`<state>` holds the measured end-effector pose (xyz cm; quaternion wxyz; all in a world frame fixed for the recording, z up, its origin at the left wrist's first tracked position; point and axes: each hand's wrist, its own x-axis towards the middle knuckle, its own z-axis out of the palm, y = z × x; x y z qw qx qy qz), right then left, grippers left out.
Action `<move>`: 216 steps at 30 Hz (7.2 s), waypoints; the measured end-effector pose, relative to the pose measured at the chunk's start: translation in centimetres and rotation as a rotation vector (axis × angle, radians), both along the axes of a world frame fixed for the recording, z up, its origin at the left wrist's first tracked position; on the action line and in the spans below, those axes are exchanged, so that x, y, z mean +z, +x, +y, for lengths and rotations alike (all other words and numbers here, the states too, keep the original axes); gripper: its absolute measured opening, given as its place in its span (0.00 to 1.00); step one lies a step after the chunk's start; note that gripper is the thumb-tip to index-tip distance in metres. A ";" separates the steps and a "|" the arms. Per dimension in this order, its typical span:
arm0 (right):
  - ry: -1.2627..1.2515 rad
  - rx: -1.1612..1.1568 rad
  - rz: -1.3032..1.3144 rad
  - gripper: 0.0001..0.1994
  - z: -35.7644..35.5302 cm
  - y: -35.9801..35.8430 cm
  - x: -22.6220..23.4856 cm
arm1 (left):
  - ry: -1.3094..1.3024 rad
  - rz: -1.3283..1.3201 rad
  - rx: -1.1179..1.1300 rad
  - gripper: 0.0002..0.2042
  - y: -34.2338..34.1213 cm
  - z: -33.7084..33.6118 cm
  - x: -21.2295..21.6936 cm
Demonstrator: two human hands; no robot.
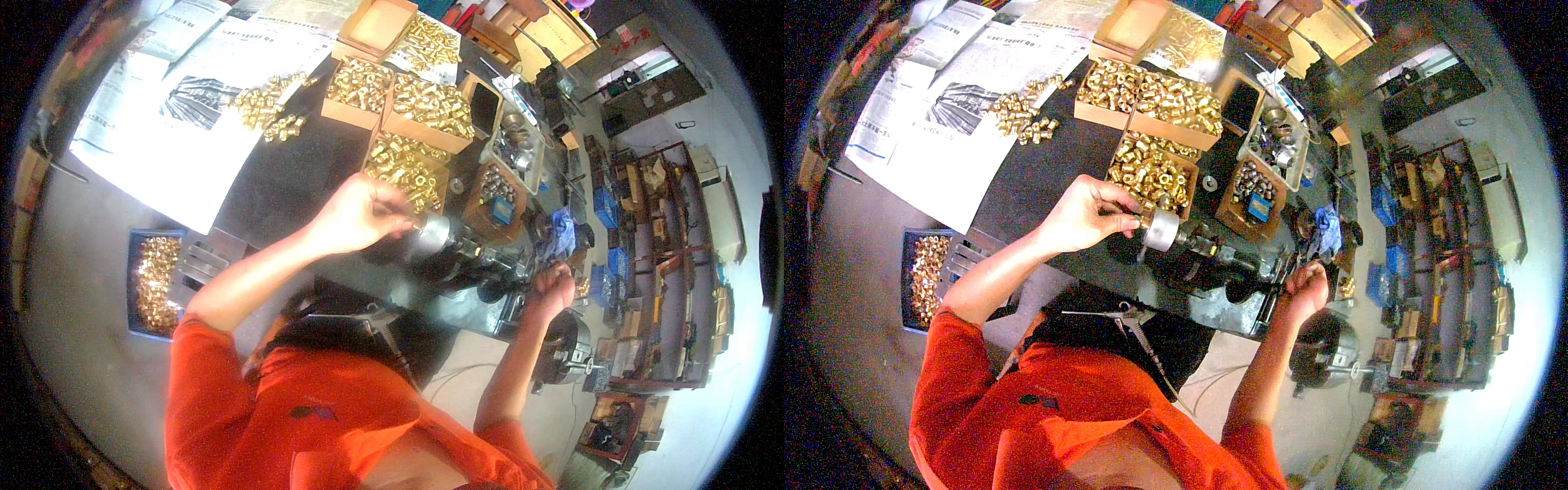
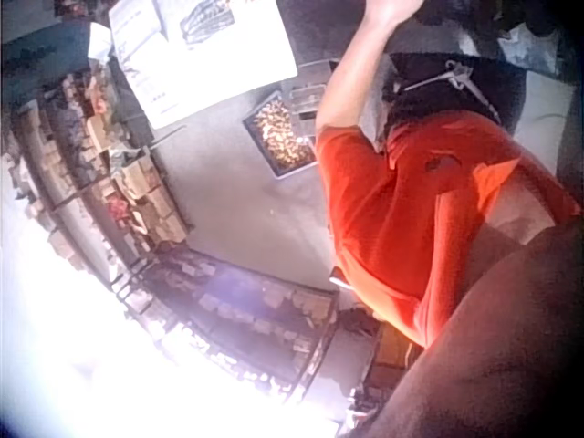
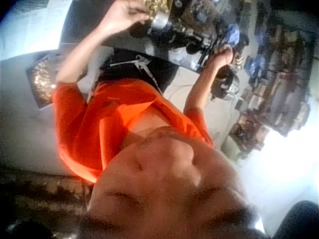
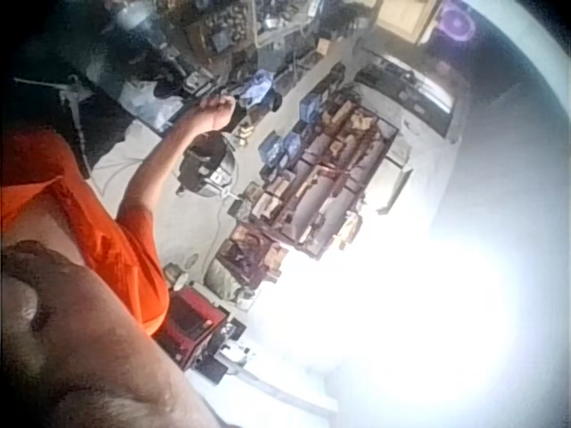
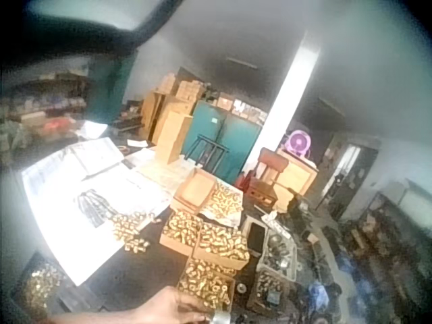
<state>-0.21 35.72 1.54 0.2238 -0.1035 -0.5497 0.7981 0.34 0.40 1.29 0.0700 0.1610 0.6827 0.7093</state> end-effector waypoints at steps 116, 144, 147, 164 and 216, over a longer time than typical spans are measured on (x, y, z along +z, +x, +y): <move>1.164 -0.284 0.033 0.08 3.9 5.5 -2.5 | 0.204 -0.200 -0.102 0.09 -0.2 0.2 -1.6; -0.041 0.119 0.105 0.10 1.2 1.2 -0.2 | 0.097 0.002 -0.112 0.09 -0.9 0.3 -1.7; -0.087 0.037 0.153 0.07 0.2 -1.1 -0.4 | -0.072 0.037 -0.009 0.13 -0.3 0.9 -1.6; 0.175 -0.048 0.125 0.09 0.0 -4.0 -2.3 | -0.284 0.370 0.409 0.13 1.1 2.9 -2.6; -0.030 -0.207 -0.137 0.08 -0.5 2.9 -9.0 | -0.435 0.209 0.262 0.18 -5.8 0.9 -3.1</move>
